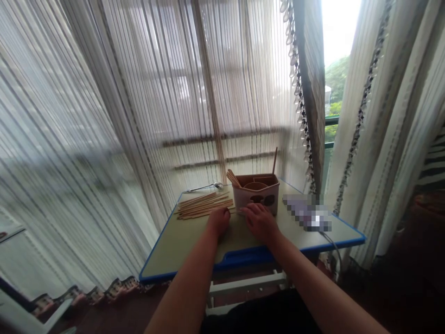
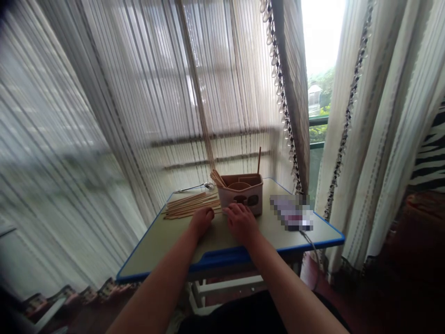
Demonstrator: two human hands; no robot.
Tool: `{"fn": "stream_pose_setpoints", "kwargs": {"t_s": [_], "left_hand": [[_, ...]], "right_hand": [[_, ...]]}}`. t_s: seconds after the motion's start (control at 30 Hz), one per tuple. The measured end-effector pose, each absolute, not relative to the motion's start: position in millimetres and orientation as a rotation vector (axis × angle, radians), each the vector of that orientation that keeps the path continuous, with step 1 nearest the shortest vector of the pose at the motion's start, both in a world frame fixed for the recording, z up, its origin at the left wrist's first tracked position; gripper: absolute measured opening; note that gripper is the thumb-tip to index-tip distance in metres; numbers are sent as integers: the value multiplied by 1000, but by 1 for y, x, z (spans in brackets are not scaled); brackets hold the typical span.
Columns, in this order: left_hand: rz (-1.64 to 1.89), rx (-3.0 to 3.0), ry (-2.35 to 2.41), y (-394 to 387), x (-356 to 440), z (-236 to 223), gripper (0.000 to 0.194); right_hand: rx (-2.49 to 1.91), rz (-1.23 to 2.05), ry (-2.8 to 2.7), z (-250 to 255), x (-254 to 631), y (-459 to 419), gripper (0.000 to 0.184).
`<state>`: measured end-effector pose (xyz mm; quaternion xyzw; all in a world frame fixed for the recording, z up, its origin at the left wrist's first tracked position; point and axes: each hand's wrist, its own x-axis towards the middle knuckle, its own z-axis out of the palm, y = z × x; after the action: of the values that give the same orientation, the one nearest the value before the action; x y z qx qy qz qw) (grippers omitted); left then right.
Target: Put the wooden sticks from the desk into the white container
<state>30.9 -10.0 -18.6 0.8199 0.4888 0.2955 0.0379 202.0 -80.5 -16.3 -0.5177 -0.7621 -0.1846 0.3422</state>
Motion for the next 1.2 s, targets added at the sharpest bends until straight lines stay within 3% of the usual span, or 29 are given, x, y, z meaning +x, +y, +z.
{"fn": "stream_pose_setpoints", "kwargs": {"t_s": [0.37, 1.2], "left_hand": [[904, 2464, 1507, -11, 34, -17, 29], [879, 2506, 1579, -11, 37, -22, 27]], "right_hand": [[-1448, -532, -2011, -18, 209, -76, 20], [-1617, -581, -1920, -18, 207, -78, 26]]}}
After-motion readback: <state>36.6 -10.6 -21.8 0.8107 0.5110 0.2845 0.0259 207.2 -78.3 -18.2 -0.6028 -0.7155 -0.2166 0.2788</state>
